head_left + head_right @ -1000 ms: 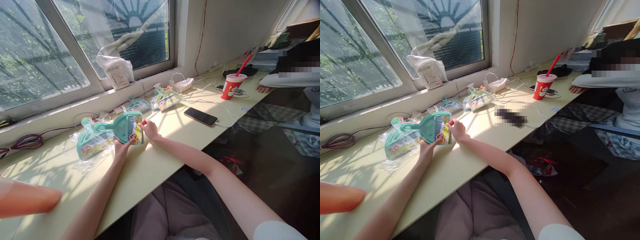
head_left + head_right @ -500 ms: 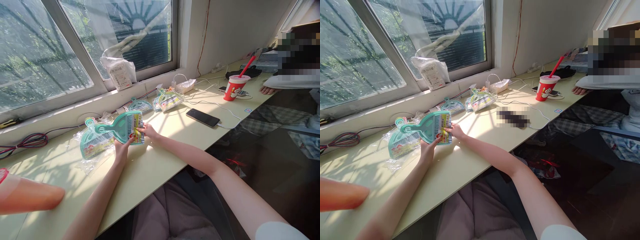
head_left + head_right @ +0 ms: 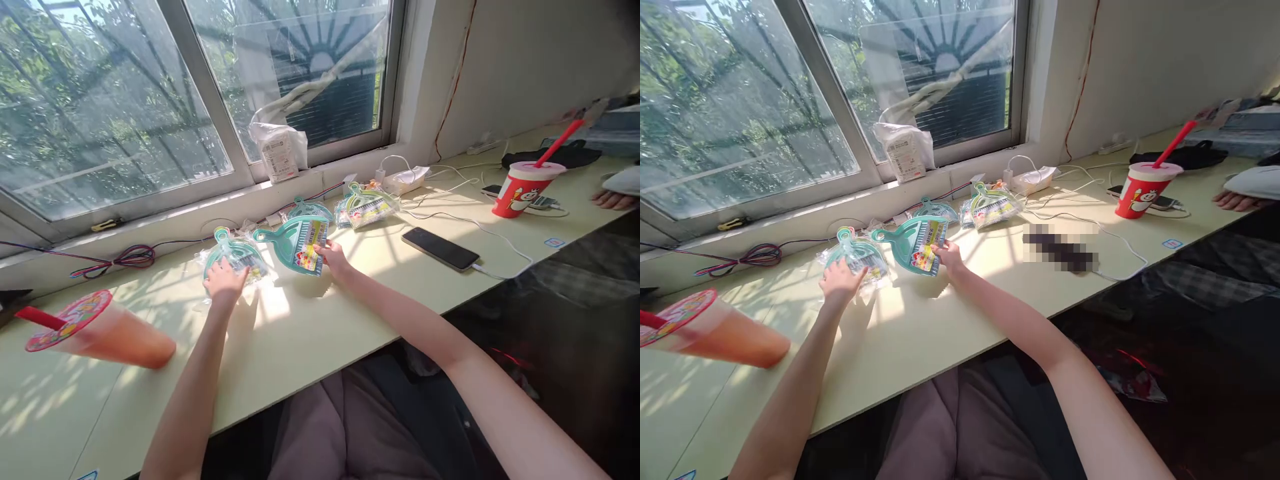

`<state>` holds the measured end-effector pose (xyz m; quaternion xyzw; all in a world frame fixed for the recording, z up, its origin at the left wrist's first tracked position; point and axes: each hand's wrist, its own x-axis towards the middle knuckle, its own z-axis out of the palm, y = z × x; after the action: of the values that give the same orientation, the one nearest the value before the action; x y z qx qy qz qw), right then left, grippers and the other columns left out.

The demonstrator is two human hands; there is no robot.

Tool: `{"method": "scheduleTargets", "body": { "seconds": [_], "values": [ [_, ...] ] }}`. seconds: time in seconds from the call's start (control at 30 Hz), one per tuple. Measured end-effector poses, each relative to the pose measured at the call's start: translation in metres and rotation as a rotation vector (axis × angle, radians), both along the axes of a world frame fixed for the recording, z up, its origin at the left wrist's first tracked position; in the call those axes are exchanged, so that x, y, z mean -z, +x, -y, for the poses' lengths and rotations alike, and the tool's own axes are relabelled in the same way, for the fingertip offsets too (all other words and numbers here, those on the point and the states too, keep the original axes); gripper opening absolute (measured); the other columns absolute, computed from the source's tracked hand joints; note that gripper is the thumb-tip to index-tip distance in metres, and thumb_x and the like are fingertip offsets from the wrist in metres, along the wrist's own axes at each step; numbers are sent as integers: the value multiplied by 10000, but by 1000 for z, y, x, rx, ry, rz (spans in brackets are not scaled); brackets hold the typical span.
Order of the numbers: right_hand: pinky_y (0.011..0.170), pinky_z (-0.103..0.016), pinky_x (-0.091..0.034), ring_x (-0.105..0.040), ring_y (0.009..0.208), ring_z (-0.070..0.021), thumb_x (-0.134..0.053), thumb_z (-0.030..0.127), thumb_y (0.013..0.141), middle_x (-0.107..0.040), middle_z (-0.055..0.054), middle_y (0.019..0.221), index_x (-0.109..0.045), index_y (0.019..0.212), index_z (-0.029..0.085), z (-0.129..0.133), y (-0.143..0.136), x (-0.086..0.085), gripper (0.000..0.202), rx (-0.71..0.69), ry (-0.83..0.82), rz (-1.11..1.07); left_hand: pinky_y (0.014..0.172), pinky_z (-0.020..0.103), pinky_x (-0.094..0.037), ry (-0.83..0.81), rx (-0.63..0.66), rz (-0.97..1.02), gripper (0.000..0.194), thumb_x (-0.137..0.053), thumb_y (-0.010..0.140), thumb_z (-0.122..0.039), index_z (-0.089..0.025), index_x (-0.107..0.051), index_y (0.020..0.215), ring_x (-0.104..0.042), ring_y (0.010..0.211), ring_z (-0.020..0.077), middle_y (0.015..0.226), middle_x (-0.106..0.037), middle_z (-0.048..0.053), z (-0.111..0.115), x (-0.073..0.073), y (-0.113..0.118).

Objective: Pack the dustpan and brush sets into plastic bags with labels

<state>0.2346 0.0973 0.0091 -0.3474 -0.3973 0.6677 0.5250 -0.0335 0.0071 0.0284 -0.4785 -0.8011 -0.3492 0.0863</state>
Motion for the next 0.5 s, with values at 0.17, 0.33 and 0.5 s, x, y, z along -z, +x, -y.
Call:
{"method": "scheduleTargets", "body": {
  "seconds": [0.17,0.33,0.5],
  "values": [
    [625,-270,-604,-710,698,-161,-727,140,753,-744,-41,856,-629,923,180,3,-3,6,201,16,10,35,1164,651,-211,-87,163,-57,408,-629,796,-248,-158,-644,1193,-445,1376,418,1463,-506,257,0,12,-5],
    [590,-246,-597,-705,675,-153,-698,132,746,-745,-43,839,-624,926,180,9,-3,6,201,10,21,59,1235,592,-11,53,273,-114,434,-472,817,-89,-230,-696,1161,-403,1436,326,1449,-566,137,-2,15,5],
    [652,-276,-623,-725,725,-171,-745,156,712,-756,-52,880,-627,935,186,12,-1,3,255,-4,43,95,1212,611,97,157,257,-56,389,-481,843,-115,-244,-706,1133,-332,1474,320,1474,-543,123,2,15,4]
  ]
}}
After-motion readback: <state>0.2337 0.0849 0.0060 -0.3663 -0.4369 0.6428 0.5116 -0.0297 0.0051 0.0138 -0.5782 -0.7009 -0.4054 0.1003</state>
